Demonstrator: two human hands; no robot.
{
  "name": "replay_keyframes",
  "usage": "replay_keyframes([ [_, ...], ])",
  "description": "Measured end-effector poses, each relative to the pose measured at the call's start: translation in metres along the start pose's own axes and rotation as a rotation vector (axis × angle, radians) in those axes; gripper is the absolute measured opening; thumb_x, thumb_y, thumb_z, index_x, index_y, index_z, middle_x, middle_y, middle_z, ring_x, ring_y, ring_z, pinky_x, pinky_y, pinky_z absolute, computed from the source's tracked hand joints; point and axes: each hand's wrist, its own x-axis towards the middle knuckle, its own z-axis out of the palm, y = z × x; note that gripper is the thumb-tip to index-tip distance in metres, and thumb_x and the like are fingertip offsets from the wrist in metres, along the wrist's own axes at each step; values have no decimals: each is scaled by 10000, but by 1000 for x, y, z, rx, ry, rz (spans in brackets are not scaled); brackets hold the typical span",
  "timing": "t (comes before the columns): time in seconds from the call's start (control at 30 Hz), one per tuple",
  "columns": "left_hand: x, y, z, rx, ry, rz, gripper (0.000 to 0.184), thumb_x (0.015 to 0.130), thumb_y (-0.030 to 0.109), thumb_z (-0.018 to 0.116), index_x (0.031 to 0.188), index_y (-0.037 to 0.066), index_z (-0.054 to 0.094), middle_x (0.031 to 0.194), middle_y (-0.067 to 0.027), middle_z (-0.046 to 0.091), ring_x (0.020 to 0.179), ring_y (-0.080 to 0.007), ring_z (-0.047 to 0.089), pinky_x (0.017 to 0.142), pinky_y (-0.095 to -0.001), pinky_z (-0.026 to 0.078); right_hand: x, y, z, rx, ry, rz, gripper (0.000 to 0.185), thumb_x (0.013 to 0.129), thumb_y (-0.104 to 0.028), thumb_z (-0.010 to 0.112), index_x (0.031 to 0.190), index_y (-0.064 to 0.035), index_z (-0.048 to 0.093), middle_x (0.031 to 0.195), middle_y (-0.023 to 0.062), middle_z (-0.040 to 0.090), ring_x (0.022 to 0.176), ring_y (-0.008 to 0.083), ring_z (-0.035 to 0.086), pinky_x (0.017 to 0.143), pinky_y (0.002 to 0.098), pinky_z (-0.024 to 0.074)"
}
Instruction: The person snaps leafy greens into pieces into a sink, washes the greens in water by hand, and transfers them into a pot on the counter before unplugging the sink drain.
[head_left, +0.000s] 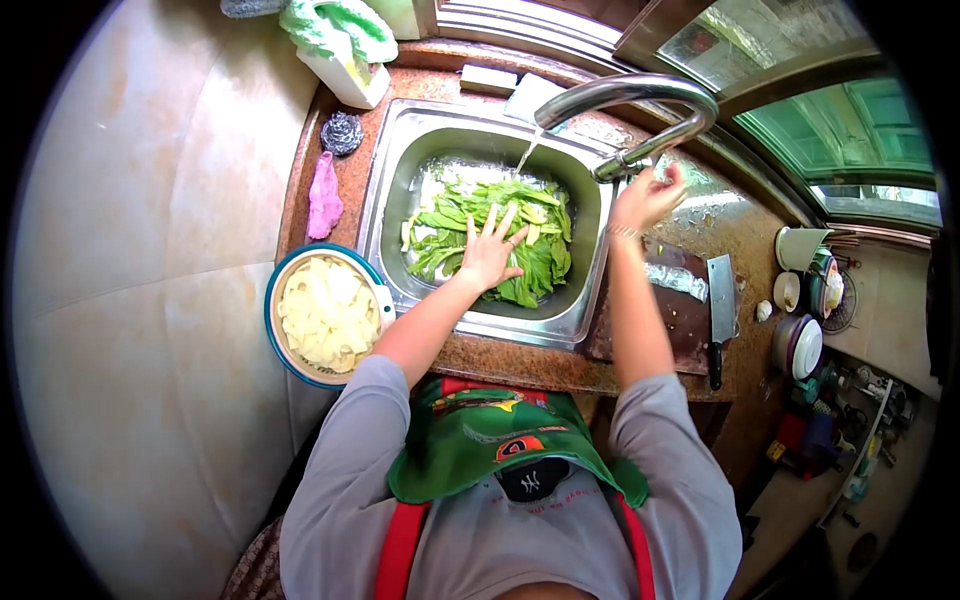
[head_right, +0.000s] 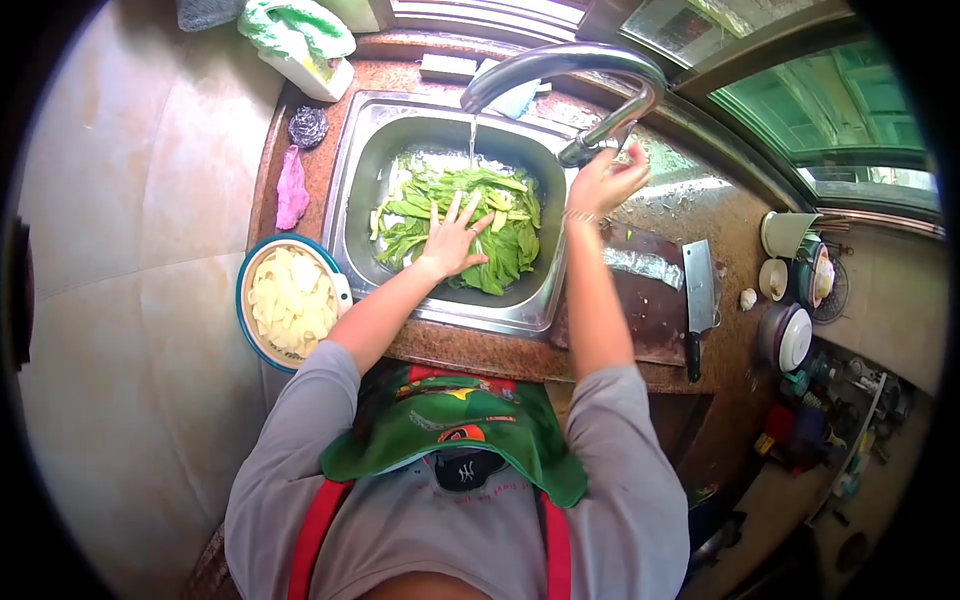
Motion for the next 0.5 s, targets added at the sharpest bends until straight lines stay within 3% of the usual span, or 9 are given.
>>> replay_keyframes([
  [0.07, 14, -12, 26, -21, -71, -135, 776, 843, 579, 539, 1481, 366, 152, 1574, -19, 8, 1439, -318, -10, 1058, -695, 89, -67, -11, -9, 121, -369, 34, 175, 832, -93, 596, 996, -50, 559, 904, 82, 577, 904, 218, 540, 838, 325, 427],
  [0.13, 18, -27, 38, -69, 8, -308, 668, 904, 547, 456, 1476, 384, 152, 1573, 36, 22, 1441, -299, -34, 1047, -711, 71, -109, 43, 5, -154, -797, -368, 259, 797, -184, 673, 1002, -45, 598, 1012, 146, 604, 1023, 299, 539, 939, 410, 409],
  [0.2, 25, -39, 52, -208, 82, -593, 559, 966, 450, 374, 1477, 368, 164, 1566, 40, 97, 1441, -293, -43, 1059, -697, 53, -140, 82, 30, -545, -1005, -145, 804, 735, -485, 704, 1373, -87, 417, 1455, 194, 288, 1337, 406, 258, 1078, 511, 271],
  [0.3, 32, -58, 77, -257, 228, -774, 543, 953, 354, 419, 1467, 258, 268, 1534, -8, 223, 1440, -297, 6, 1071, -664, 8, -142, 111, 67, -722, -977, 105, 1072, 691, -694, 611, 1487, -137, 157, 1533, 199, 92, 1374, 427, 171, 1028, 668, 196],
  [0.33, 37, -55, 77, -259, 225, -785, 543, 953, 354, 419, 1467, 258, 268, 1534, -8, 223, 1440, -297, 6, 1071, -664, 8, -155, 113, 81, -698, -875, 185, 1019, 721, -667, 600, 1485, -143, 176, 1533, 203, 93, 1369, 468, 144, 1030, 659, 206],
  [0.4, 42, -50, 80, -447, 352, -860, 481, 923, 278, 478, 1397, 226, 419, 1504, -38, 293, 1439, -293, 36, 1079, -645, -8, -191, 107, 88, -886, -940, -47, 970, 739, -665, 570, 1490, -203, 168, 1528, 211, 109, 1356, 510, 134, 1027, 663, 207],
  [0.43, 45, -53, 86, -528, 431, -864, 434, 887, 250, 532, 1315, 184, 525, 1476, -60, 343, 1435, -305, 60, 1082, -640, -18, -226, 159, 98, -1117, -785, -576, 790, 806, -610, 518, 1471, -278, 249, 1516, 231, 128, 1342, 543, 132, 1020, 672, 207],
  [0.47, 45, -57, 83, -520, 426, -866, 434, 887, 250, 532, 1315, 184, 525, 1476, -60, 343, 1435, -305, 60, 1082, -640, -18, -190, 89, 67, -732, -1231, -413, 593, 870, -521, 472, 1420, -329, 361, 1505, 215, 197, 1363, 498, 151, 1017, 685, 191],
  [0.5, 41, -58, 73, -546, 362, -889, 441, 880, 277, 538, 1311, 181, 532, 1474, -72, 346, 1434, -312, 57, 1080, -641, -27, -178, 108, 74, -649, -1234, -544, 541, 885, -489, 460, 1397, -324, 400, 1495, 198, 237, 1363, 464, 185, 1014, 691, 189],
])
